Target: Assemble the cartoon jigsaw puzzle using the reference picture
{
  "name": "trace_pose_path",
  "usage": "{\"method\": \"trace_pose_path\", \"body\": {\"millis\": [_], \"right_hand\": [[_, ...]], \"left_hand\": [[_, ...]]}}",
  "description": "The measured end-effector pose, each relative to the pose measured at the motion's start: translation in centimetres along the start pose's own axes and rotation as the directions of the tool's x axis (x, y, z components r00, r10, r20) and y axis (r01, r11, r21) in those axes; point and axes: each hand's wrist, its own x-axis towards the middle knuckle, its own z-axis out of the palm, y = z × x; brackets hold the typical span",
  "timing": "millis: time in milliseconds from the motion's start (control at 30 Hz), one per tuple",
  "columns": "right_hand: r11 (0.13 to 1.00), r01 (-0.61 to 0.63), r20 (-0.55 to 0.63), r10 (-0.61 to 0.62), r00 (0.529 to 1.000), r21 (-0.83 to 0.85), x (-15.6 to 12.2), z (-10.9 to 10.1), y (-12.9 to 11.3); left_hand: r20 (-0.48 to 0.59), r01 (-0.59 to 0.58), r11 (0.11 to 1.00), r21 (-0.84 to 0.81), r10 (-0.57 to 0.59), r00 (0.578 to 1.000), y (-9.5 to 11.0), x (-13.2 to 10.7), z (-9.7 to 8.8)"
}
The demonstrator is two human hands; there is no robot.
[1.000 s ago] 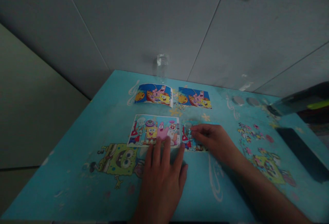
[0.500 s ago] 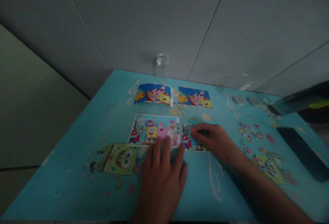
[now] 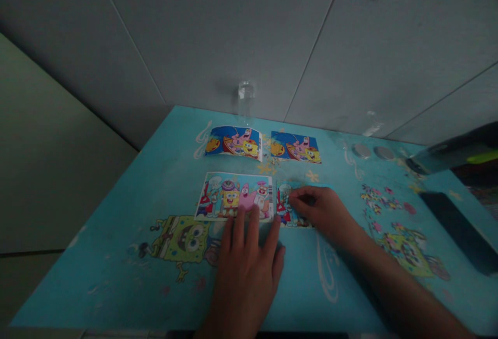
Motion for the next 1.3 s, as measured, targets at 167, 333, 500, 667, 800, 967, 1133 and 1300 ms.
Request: {"method": "trace_pose_path", "body": {"millis": [167,333,500,667,800,967,1133,1300], "right_hand": [[0.986,0.021,-0.054,-0.030,0.998,-0.163,0.0,0.4,-0.1],[0.980,0.005,-0.075,-0.020,0.997,-0.199,0.0,0.5,-0.2],[0.970,-0.013,-0.091,-0.010,0.996,-0.245,-0.1,0.7,-0.1],[0.962,0.018,-0.120,-0.052,0.991,-0.271,-0.2,0.9,0.1],[0.962,0.091,-0.115,-0.124,0.986,-0.256,-0.4,1.1,0.6],[0.946,0.190,-0.101,-0.222,0.970,-0.262,-0.4,0.9,0.9],[0.931,0.237,-0.152,-0.285,0.946,-0.277,-2.6,-1.6,1.1],[0.858,0.270,-0.199,-0.385,0.901,-0.438,-8.0,-3.2,4.1]], "left_hand": [[0.011,0.004,1.000,-0.011,-0.004,1.000,0.0,0.0,0.0],[0.004,0.000,1.000,-0.007,0.000,1.000,0.0,-0.1,0.0],[-0.011,-0.004,1.000,0.004,0.004,1.000,0.1,0.0,-0.3],[-0.013,-0.005,1.000,0.007,0.005,1.000,0.0,0.1,-0.3],[0.001,0.001,1.000,0.002,-0.001,1.000,0.0,0.2,-0.2],[0.007,-0.002,1.000,-0.003,0.002,1.000,0.0,0.2,-0.3],[0.008,0.000,1.000,-0.013,0.000,1.000,0.0,0.1,-0.3],[0.002,-0.013,1.000,-0.002,0.013,1.000,-0.1,0.3,-0.2]]}}
